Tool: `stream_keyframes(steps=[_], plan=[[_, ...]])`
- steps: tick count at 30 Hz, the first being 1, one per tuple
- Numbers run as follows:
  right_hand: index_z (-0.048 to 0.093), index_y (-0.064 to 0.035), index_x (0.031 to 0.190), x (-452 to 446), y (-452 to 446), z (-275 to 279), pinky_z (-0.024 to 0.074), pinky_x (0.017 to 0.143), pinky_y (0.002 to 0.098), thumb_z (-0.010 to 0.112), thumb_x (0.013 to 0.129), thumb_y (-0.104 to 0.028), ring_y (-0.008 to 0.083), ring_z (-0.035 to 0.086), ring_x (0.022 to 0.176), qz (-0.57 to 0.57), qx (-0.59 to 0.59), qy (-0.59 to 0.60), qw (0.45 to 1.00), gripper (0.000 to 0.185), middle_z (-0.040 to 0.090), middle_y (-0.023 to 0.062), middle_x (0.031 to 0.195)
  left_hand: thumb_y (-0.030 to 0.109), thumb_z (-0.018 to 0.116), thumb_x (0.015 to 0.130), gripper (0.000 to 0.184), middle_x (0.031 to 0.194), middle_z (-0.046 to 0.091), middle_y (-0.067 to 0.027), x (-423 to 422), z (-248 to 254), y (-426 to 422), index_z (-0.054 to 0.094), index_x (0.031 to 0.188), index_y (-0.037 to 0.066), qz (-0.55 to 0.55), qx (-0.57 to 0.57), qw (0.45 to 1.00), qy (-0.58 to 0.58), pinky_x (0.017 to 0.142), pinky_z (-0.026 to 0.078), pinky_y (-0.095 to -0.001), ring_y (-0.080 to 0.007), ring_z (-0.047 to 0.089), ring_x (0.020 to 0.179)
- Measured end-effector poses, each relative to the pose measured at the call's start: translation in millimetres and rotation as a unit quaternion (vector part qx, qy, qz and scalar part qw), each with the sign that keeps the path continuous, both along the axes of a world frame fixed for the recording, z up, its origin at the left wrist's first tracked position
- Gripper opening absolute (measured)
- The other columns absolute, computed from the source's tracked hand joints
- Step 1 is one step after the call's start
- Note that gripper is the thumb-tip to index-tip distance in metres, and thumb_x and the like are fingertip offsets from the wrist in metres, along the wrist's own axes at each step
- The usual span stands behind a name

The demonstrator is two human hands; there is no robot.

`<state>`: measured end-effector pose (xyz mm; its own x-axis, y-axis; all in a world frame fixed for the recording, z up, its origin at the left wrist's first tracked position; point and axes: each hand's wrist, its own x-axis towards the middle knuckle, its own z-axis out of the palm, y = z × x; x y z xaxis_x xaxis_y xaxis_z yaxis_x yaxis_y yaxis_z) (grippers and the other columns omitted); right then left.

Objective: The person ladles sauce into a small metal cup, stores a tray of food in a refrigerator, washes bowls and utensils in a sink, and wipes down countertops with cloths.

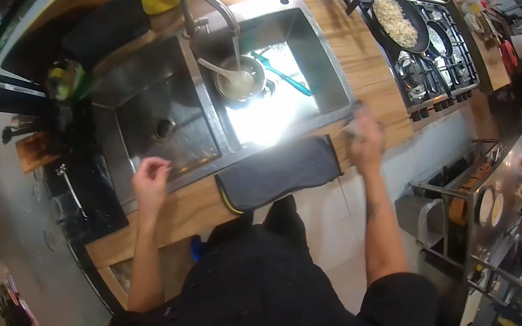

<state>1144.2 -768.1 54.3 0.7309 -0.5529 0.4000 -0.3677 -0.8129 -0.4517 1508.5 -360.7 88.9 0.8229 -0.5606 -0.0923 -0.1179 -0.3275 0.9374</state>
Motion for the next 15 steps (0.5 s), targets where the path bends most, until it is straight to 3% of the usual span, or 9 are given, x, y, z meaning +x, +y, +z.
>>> stream_keyframes(steps=[2, 3, 5, 6, 8, 9, 10, 12, 15], plan=[[0.067, -0.0027, 0.135, -5.3, -22.2, 15.4, 0.0412, 0.119, 0.0473, 0.057, 0.092, -0.007, 0.0414, 0.062, 0.131, -0.232, 0.079, -0.068, 0.967, 0.045, 0.065, 0.0252, 0.139, 0.006, 0.071, 0.093, 0.012, 0.097, 0.072, -0.0095, 15.9, 18.7, -45.2, 0.070, 0.104, 0.002, -0.060, 0.046, 0.987, -0.145, 0.087, 0.056, -0.0346, -0.0211, 0.072, 0.094], [0.067, -0.0027, 0.135, -16.9, -28.4, 5.6, 0.0412, 0.119, 0.0473, 0.057, 0.092, -0.007, 0.0414, 0.062, 0.131, -0.236, 0.068, -0.081, 0.966, 0.045, 0.065, 0.0252, 0.139, 0.012, 0.075, 0.091, 0.019, 0.119, 0.069, -0.0177, 32.1, 17.5, -70.3, 0.071, 0.108, 0.004, -0.086, 0.059, 0.977, -0.188, 0.098, 0.054, -0.0407, -0.0324, 0.069, 0.110], [0.063, -0.0024, 0.140, -34.8, -47.8, -33.5, 0.0538, 0.104, 0.0415, 0.054, 0.093, -0.005, 0.0351, 0.069, 0.121, -0.230, -0.155, -0.008, 0.961, 0.048, 0.073, 0.0216, 0.124, 0.014, 0.078, 0.089, 0.029, 0.145, 0.054, -0.0263, 58.6, 24.3, -130.0, 0.070, 0.115, 0.006, -0.089, 0.011, 0.946, -0.312, 0.110, 0.049, -0.0466, -0.0415, 0.059, 0.129], [0.063, -0.0024, 0.140, -33.2, -54.6, -26.5, 0.0538, 0.104, 0.0415, 0.054, 0.093, -0.005, 0.0351, 0.069, 0.121, -0.242, -0.171, -0.021, 0.955, 0.048, 0.073, 0.0216, 0.124, 0.016, 0.081, 0.086, 0.039, 0.157, 0.039, -0.0309, 80.7, 21.0, -158.3, 0.069, 0.122, 0.008, -0.104, 0.030, 0.945, -0.310, 0.116, 0.044, -0.0493, -0.0467, 0.048, 0.140], [0.063, -0.0022, 0.138, -54.3, -54.6, -10.0, 0.0551, 0.096, 0.0347, 0.051, 0.097, -0.003, 0.0228, 0.071, 0.107, -0.149, 0.282, -0.114, 0.941, 0.043, 0.076, 0.0116, 0.111, 0.021, 0.086, 0.082, 0.047, 0.159, 0.037, -0.0290, 115.5, 2.3, -205.0, 0.069, 0.125, 0.010, -0.085, 0.019, 0.929, -0.359, 0.118, 0.042, -0.0494, -0.0479, 0.044, 0.144], [0.064, -0.0039, 0.136, -71.4, -55.3, 8.7, 0.0544, 0.091, 0.0309, 0.049, 0.102, -0.001, 0.0141, 0.068, 0.100, -0.168, 0.083, -0.038, 0.982, 0.037, 0.075, 0.0039, 0.106, 0.024, 0.088, 0.081, 0.052, 0.160, 0.036, -0.0288, 126.7, -3.0, -219.0, 0.069, 0.127, 0.011, -0.091, 0.057, 0.908, -0.405, 0.119, 0.041, -0.0500, -0.0488, 0.041, 0.145], [0.064, -0.0039, 0.136, -83.6, -41.6, 23.2, 0.0544, 0.091, 0.0309, 0.049, 0.102, -0.001, 0.0141, 0.068, 0.100, -0.197, 0.075, -0.042, 0.977, 0.037, 0.075, 0.0039, 0.106, 0.027, 0.089, 0.080, 0.056, 0.161, 0.035, -0.0287, 135.0, -5.2, -234.8, 0.068, 0.129, 0.012, -0.096, 0.091, 0.882, -0.451, 0.120, 0.040, -0.0506, -0.0497, 0.039, 0.147], [0.066, -0.0052, 0.133, -85.9, -38.9, 56.3, 0.0543, 0.090, 0.0300, 0.051, 0.106, -0.004, 0.0140, 0.068, 0.102, -0.189, 0.295, -0.232, 0.907, 0.030, 0.074, 0.0027, 0.110, 0.031, 0.092, 0.077, 0.067, 0.170, 0.022, -0.0279, 144.2, -13.1, -253.7, 0.063, 0.135, 0.016, -0.090, 0.068, 0.817, -0.565, 0.123, 0.033, -0.0581, -0.0510, 0.030, 0.152], [0.063, -0.0026, 0.135, -90.0, -39.2, 78.0, 0.0562, 0.095, 0.0339, 0.055, 0.106, -0.004, 0.0196, 0.070, 0.110, -0.207, 0.430, -0.352, 0.805, 0.030, 0.072, 0.0057, 0.122, 0.036, 0.094, 0.075, 0.077, 0.175, 0.010, -0.0268, 155.1, -4.8, -276.2, 0.063, 0.143, 0.015, -0.136, 0.122, 0.840, -0.511, 0.129, 0.023, -0.0538, -0.0473, 0.017, 0.159]])
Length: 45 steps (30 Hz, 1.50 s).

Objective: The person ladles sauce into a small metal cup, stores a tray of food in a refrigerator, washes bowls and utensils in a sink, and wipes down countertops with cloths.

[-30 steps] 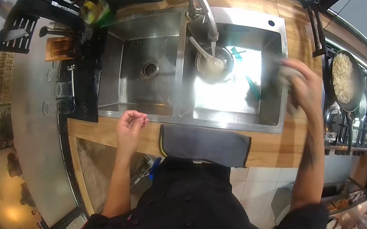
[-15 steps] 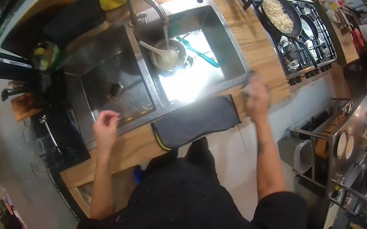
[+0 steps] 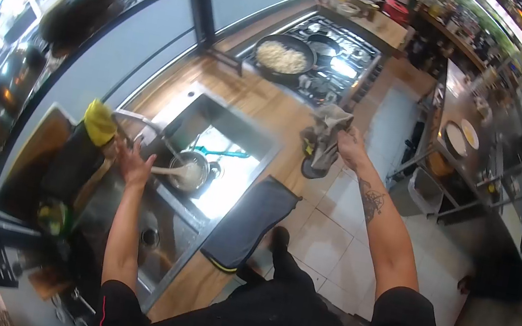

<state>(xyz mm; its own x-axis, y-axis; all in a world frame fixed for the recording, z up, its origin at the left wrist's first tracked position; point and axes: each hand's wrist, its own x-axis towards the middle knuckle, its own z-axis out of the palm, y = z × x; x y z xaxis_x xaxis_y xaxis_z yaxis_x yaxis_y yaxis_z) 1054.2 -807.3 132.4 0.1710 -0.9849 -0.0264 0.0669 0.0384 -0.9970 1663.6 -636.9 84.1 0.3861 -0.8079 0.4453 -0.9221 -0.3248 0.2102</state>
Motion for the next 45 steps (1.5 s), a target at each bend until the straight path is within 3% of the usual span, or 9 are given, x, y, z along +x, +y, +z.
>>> stream_keyframes(steps=[3, 18, 21, 24, 27, 29, 35, 40, 45], plan=[[0.063, -0.0026, 0.133, -34.7, -24.7, -29.5, 0.0570, 0.099, 0.0447, 0.055, 0.106, -0.012, 0.0246, 0.068, 0.119, 0.074, 0.069, -0.356, 0.929, 0.029, 0.071, 0.0088, 0.128, 0.039, 0.088, 0.084, 0.067, 0.155, 0.042, -0.0325, 27.9, -20.8, -24.0, 0.063, 0.141, 0.012, -0.021, -0.014, 0.999, 0.029, 0.120, 0.040, -0.0515, -0.0502, 0.044, 0.143], [0.057, -0.0021, 0.138, 79.1, 20.6, 118.2, 0.0595, 0.098, 0.0488, 0.039, 0.115, -0.046, 0.0333, 0.075, 0.102, 0.102, 0.099, -0.291, 0.946, 0.053, 0.072, 0.0138, 0.115, 0.032, 0.066, 0.103, 0.032, 0.096, 0.072, -0.0284, 37.2, -18.7, -68.6, 0.079, 0.092, 0.005, 0.119, -0.099, 0.988, -0.017, 0.089, 0.057, -0.0567, -0.0484, 0.070, 0.101], [0.059, -0.0017, 0.139, 90.0, 22.6, 127.9, 0.0591, 0.097, 0.0426, 0.038, 0.114, -0.053, 0.0286, 0.074, 0.100, 0.116, 0.107, -0.182, 0.971, 0.060, 0.072, 0.0130, 0.114, 0.029, 0.067, 0.101, 0.026, 0.122, 0.066, -0.0327, 33.3, -19.0, -70.9, 0.078, 0.109, 0.007, 0.155, -0.061, 0.985, 0.055, 0.102, 0.053, -0.0567, -0.0493, 0.063, 0.121], [0.071, 0.0007, 0.120, 107.1, 44.2, 158.5, 0.0545, 0.093, 0.0340, 0.036, 0.114, -0.057, 0.0194, 0.069, 0.098, 0.128, -0.089, 0.171, 0.973, 0.068, 0.072, 0.0146, 0.106, 0.028, 0.075, 0.092, 0.055, 0.162, 0.022, -0.0366, -24.3, 3.5, -35.2, 0.063, 0.142, 0.010, 0.173, 0.025, 0.983, 0.057, 0.120, 0.037, -0.0601, -0.0514, 0.030, 0.150], [0.073, -0.0009, 0.115, 120.7, 52.8, 164.9, 0.0541, 0.090, 0.0374, 0.040, 0.113, -0.057, 0.0245, 0.068, 0.095, 0.205, -0.214, 0.304, 0.905, 0.065, 0.072, 0.0192, 0.100, 0.031, 0.083, 0.090, 0.065, 0.132, 0.063, -0.0251, -140.2, 85.2, 18.8, 0.058, 0.140, -0.002, -0.042, 0.009, 0.954, 0.297, 0.108, 0.050, -0.0482, -0.0393, 0.063, 0.122], [0.074, -0.0024, 0.112, 136.1, 55.1, 156.5, 0.0544, 0.085, 0.0404, 0.044, 0.111, -0.057, 0.0302, 0.068, 0.089, 0.241, -0.324, 0.340, 0.849, 0.063, 0.071, 0.0225, 0.095, 0.023, 0.086, 0.087, 0.069, 0.136, 0.061, -0.0205, -211.6, 128.1, 30.0, 0.055, 0.145, 0.001, -0.248, -0.098, 0.841, 0.471, 0.093, 0.058, -0.0390, -0.0276, 0.066, 0.120], [0.075, 0.0009, 0.101, 173.5, 18.7, 205.0, 0.0547, 0.074, 0.0356, 0.072, 0.100, -0.043, 0.0207, 0.071, 0.078, 0.483, -0.303, 0.332, 0.751, 0.044, 0.074, 0.0125, 0.085, 0.017, 0.074, 0.094, 0.020, 0.088, 0.079, -0.0120, -208.6, 227.4, -25.0, 0.079, 0.105, 0.001, -0.315, -0.045, 0.884, 0.343, 0.080, 0.059, -0.0359, -0.0215, 0.076, 0.081], [0.073, -0.0002, 0.105, 170.4, -38.3, 195.4, 0.0523, 0.073, 0.0316, 0.083, 0.092, -0.024, 0.0122, 0.066, 0.079, 0.496, -0.104, 0.282, 0.814, 0.030, 0.069, 0.0068, 0.079, 0.005, 0.059, 0.099, 0.008, 0.097, 0.064, -0.0213, -186.2, 238.7, -57.0, 0.061, 0.104, -0.001, -0.293, -0.060, 0.949, 0.100, 0.082, 0.051, -0.0477, -0.0434, 0.064, 0.091], [0.069, -0.0029, 0.112, 176.5, -110.8, 174.1, 0.0526, 0.070, 0.0387, 0.078, 0.093, -0.029, 0.0224, 0.068, 0.075, 0.489, -0.256, 0.324, 0.768, 0.034, 0.068, 0.0124, 0.079, -0.001, 0.053, 0.099, 0.013, 0.098, 0.060, -0.0223, -159.5, 245.4, -81.8, 0.059, 0.111, 0.000, -0.258, 0.060, 0.960, 0.087, 0.082, 0.051, -0.0490, -0.0419, 0.062, 0.092]])
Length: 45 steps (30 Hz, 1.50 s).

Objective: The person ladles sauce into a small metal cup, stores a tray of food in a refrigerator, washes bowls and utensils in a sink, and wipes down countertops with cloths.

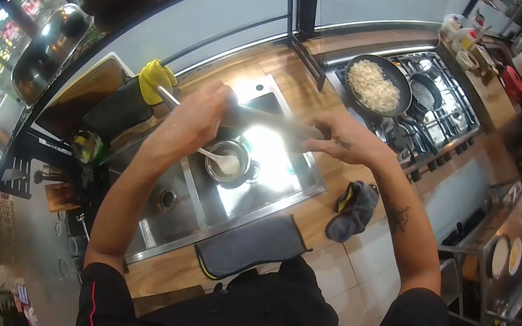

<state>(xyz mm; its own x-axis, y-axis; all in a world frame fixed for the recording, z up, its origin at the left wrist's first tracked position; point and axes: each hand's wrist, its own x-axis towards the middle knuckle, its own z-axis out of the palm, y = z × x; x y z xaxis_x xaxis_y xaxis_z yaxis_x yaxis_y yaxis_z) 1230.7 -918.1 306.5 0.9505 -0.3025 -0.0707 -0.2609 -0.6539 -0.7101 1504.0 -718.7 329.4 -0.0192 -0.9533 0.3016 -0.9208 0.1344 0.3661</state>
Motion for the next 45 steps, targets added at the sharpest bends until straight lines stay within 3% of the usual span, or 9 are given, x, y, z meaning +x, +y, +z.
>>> stream_keyframes(steps=[3, 7, 11, 18, 20, 26, 31, 42, 45], plan=[[0.065, -0.0034, 0.113, 3.8, -42.7, -18.6, 0.0536, 0.080, 0.0451, 0.069, 0.087, -0.016, 0.0404, 0.067, 0.092, 0.016, -0.076, -0.019, 0.997, 0.029, 0.069, 0.0216, 0.099, 0.001, 0.054, 0.101, 0.012, 0.101, 0.062, -0.0218, 12.5, 11.0, -13.9, 0.060, 0.110, -0.001, 0.085, -0.005, 0.996, 0.003, 0.085, 0.051, -0.0463, -0.0393, 0.063, 0.096], [0.064, 0.0008, 0.108, 21.9, -69.9, -53.9, 0.0548, 0.071, 0.0395, 0.058, 0.087, -0.003, 0.0310, 0.068, 0.073, 0.023, -0.040, -0.179, 0.983, 0.023, 0.067, 0.0170, 0.086, 0.004, 0.057, 0.102, 0.010, 0.102, 0.064, -0.0217, -2.5, 36.7, -20.1, 0.061, 0.110, -0.002, 0.123, 0.017, 0.989, 0.078, 0.086, 0.051, -0.0434, -0.0395, 0.065, 0.096], [0.065, -0.0007, 0.106, 31.8, -84.3, -61.3, 0.0545, 0.071, 0.0367, 0.055, 0.088, -0.002, 0.0214, 0.068, 0.079, 0.001, 0.101, -0.152, 0.983, 0.021, 0.068, 0.0105, 0.091, 0.007, 0.058, 0.104, 0.013, 0.102, 0.064, -0.0214, 17.4, 39.3, -23.7, 0.061, 0.112, -0.002, 0.156, 0.029, 0.985, 0.069, 0.088, 0.051, -0.0426, -0.0391, 0.064, 0.097], [0.059, -0.0035, 0.114, 40.7, -90.6, -47.7, 0.0558, 0.078, 0.0461, 0.074, 0.093, -0.023, 0.0357, 0.072, 0.087, 0.055, -0.086, -0.063, 0.993, 0.032, 0.070, 0.0189, 0.096, 0.005, 0.061, 0.102, 0.012, 0.095, 0.065, -0.0182, 30.9, 41.1, -39.5, 0.064, 0.109, -0.004, 0.208, 0.143, 0.959, 0.125, 0.084, 0.051, -0.0375, -0.0286, 0.065, 0.090], [0.058, -0.0052, 0.115, 54.6, -106.2, -52.5, 0.0563, 0.074, 0.0452, 0.076, 0.092, -0.025, 0.0367, 0.073, 0.083, 0.092, 0.001, -0.020, 0.996, 0.035, 0.072, 0.0193, 0.094, 0.005, 0.061, 0.102, 0.014, 0.097, 0.067, -0.0180, 46.7, 36.2, -41.2, 0.067, 0.112, -0.003, 0.204, 0.145, 0.965, 0.083, 0.085, 0.051, -0.0365, -0.0270, 0.065, 0.091], [0.073, -0.0042, 0.096, 62.2, -129.2, -34.3, 0.0496, 0.064, 0.0297, 0.081, 0.095, -0.027, 0.0102, 0.062, 0.074, 0.105, 0.118, -0.042, 0.987, 0.024, 0.072, 0.0049, 0.084, 0.007, 0.057, 0.108, 0.015, 0.095, 0.069, -0.0071, 65.9, 34.8, -40.3, 0.068, 0.113, -0.001, 0.222, 0.176, 0.953, 0.106, 0.083, 0.052, -0.0302, -0.0133, 0.063, 0.089], [0.053, -0.0124, 0.118, 68.3, -140.4, -40.1, 0.0453, 0.074, 0.0240, 0.084, 0.094, -0.036, 0.0089, 0.059, 0.090, 0.039, 0.340, 0.008, 0.939, 0.046, 0.060, -0.0029, 0.098, 0.005, 0.056, 0.105, 0.011, 0.094, 0.058, -0.0078, 70.9, 25.7, -40.5, 0.065, 0.110, 0.001, 0.241, 0.102, 0.944, 0.202, 0.083, 0.048, -0.0319, -0.0177, 0.055, 0.087], [0.061, -0.0043, 0.115, 71.4, -140.0, -50.0, 0.0536, 0.078, 0.0331, 0.072, 0.093, -0.026, 0.0160, 0.066, 0.079, 0.052, 0.079, -0.200, 0.975, 0.032, 0.068, 0.0076, 0.086, -0.002, 0.056, 0.096, 0.009, 0.100, 0.054, -0.0086, 61.0, 59.4, -41.2, 0.060, 0.103, 0.002, 0.233, 0.134, 0.957, 0.109, 0.094, 0.047, -0.0314, -0.0206, 0.059, 0.101], [0.066, -0.0012, 0.113, 66.0, -138.6, -27.9, 0.0559, 0.080, 0.0353, 0.064, 0.101, -0.013, 0.0190, 0.070, 0.085, -0.005, 0.078, -0.091, 0.993, 0.017, 0.072, 0.0116, 0.092, 0.003, 0.065, 0.097, 0.011, 0.098, 0.060, -0.0063, 69.5, 62.0, -37.0, 0.061, 0.107, 0.003, 0.239, 0.139, 0.951, 0.136, 0.092, 0.048, -0.0317, -0.0182, 0.061, 0.098]])
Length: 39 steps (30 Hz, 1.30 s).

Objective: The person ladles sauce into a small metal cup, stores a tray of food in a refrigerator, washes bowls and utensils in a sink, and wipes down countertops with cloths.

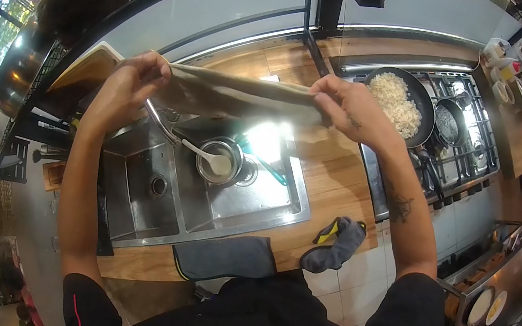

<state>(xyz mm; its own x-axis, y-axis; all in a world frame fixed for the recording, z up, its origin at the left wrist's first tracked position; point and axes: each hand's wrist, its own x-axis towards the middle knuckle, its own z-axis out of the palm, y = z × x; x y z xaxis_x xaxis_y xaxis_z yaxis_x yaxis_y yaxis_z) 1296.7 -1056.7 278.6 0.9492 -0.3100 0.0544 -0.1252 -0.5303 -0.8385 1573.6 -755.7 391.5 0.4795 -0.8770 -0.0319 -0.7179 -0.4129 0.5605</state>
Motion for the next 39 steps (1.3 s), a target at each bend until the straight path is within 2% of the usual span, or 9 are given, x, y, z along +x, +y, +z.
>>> stream_keyframes(steps=[5, 9, 15, 17, 23, 26, 29, 35, 39], plan=[[0.070, 0.0017, 0.113, 1.3, -16.0, -0.8, 0.0567, 0.082, 0.0315, 0.063, 0.104, -0.008, 0.0178, 0.072, 0.086, -0.051, -0.188, -0.171, 0.966, 0.016, 0.077, 0.0094, 0.099, 0.007, 0.072, 0.097, 0.011, 0.090, 0.073, -0.0073, 21.6, 1.0, 4.1, 0.070, 0.105, 0.000, 0.046, 0.004, 0.998, 0.050, 0.078, 0.053, -0.0318, -0.0153, 0.065, 0.081], [0.072, -0.0007, 0.120, 8.9, -9.3, 16.2, 0.0578, 0.084, 0.0348, 0.066, 0.103, -0.010, 0.0205, 0.074, 0.089, -0.087, -0.116, -0.096, 0.985, 0.020, 0.077, 0.0134, 0.096, 0.005, 0.070, 0.096, 0.011, 0.086, 0.074, -0.0125, 21.5, -7.3, 4.3, 0.073, 0.105, 0.000, 0.017, -0.002, 0.998, -0.068, 0.080, 0.055, -0.0333, -0.0197, 0.071, 0.083], [0.076, -0.0036, 0.110, 80.9, -61.0, -40.1, 0.0574, 0.086, 0.0374, 0.069, 0.098, -0.008, 0.0254, 0.074, 0.096, -0.038, -0.251, -0.060, 0.965, 0.015, 0.077, 0.0127, 0.103, 0.011, 0.064, 0.096, 0.013, 0.098, 0.075, -0.0225, 80.5, -59.1, -19.5, 0.072, 0.105, 0.005, -0.046, 0.011, 0.969, -0.243, 0.083, 0.057, -0.0481, -0.0440, 0.071, 0.094], [0.074, -0.0064, 0.108, 104.6, -70.5, -53.8, 0.0570, 0.085, 0.0418, 0.071, 0.096, -0.005, 0.0310, 0.072, 0.094, -0.083, -0.401, -0.213, 0.887, 0.013, 0.073, 0.0124, 0.101, 0.012, 0.063, 0.097, 0.013, 0.098, 0.074, -0.0226, 92.7, -67.0, -33.3, 0.072, 0.104, 0.006, -0.014, 0.012, 0.960, -0.278, 0.084, 0.056, -0.0497, -0.0447, 0.070, 0.095], [0.072, -0.0082, 0.111, 130.1, -76.5, -83.6, 0.0559, 0.084, 0.0450, 0.074, 0.094, -0.011, 0.0337, 0.068, 0.098, -0.096, -0.465, -0.369, 0.799, 0.017, 0.069, 0.0123, 0.105, 0.015, 0.064, 0.097, 0.015, 0.096, 0.075, -0.0213, 81.8, -78.9, -40.2, 0.074, 0.105, 0.009, 0.045, 0.044, 0.952, -0.298, 0.088, 0.056, -0.0510, -0.0442, 0.071, 0.096], [0.072, 0.0003, 0.116, 92.9, -54.0, -86.4, 0.0577, 0.084, 0.0415, 0.078, 0.092, -0.012, 0.0355, 0.072, 0.096, -0.147, -0.259, -0.184, 0.937, 0.028, 0.072, 0.0148, 0.108, 0.017, 0.070, 0.094, 0.018, 0.100, 0.076, -0.0206, 17.4, -68.4, -42.6, 0.076, 0.108, 0.008, 0.075, 0.091, 0.952, -0.284, 0.097, 0.055, -0.0485, -0.0425, 0.071, 0.099], [0.074, 0.0010, 0.115, 8.8, 8.2, -78.5, 0.0564, 0.088, 0.0376, 0.073, 0.095, -0.013, 0.0351, 0.073, 0.098, -0.201, -0.111, -0.155, 0.961, 0.025, 0.073, 0.0188, 0.107, 0.014, 0.073, 0.095, 0.019, 0.107, 0.076, -0.0172, -56.9, -71.9, -7.0, 0.074, 0.111, 0.005, -0.046, -0.071, 0.978, -0.190, 0.098, 0.054, -0.0516, -0.0410, 0.071, 0.099], [0.045, 0.0083, 0.152, -173.2, 195.5, -175.7, 0.0294, 0.122, 0.0564, 0.073, 0.095, -0.026, 0.0498, 0.037, 0.151, -0.464, -0.218, 0.151, 0.845, 0.072, 0.039, 0.0317, 0.161, 0.009, 0.075, 0.093, 0.016, 0.100, 0.077, -0.0172, -155.1, -114.6, 65.4, 0.076, 0.108, 0.002, -0.060, -0.041, 0.995, 0.072, 0.081, 0.057, -0.0403, -0.0352, 0.075, 0.089], [0.050, 0.0042, 0.147, -173.1, 231.9, -205.5, 0.0183, 0.122, 0.0675, 0.064, 0.096, -0.028, 0.0468, 0.038, 0.148, -0.471, -0.189, 0.115, 0.854, 0.061, 0.050, 0.0269, 0.153, 0.010, 0.073, 0.097, 0.017, 0.094, 0.078, -0.0156, -190.4, -171.9, 70.2, 0.076, 0.107, -0.003, -0.106, -0.012, 0.983, 0.152, 0.080, 0.056, -0.0337, -0.0250, 0.076, 0.085]])
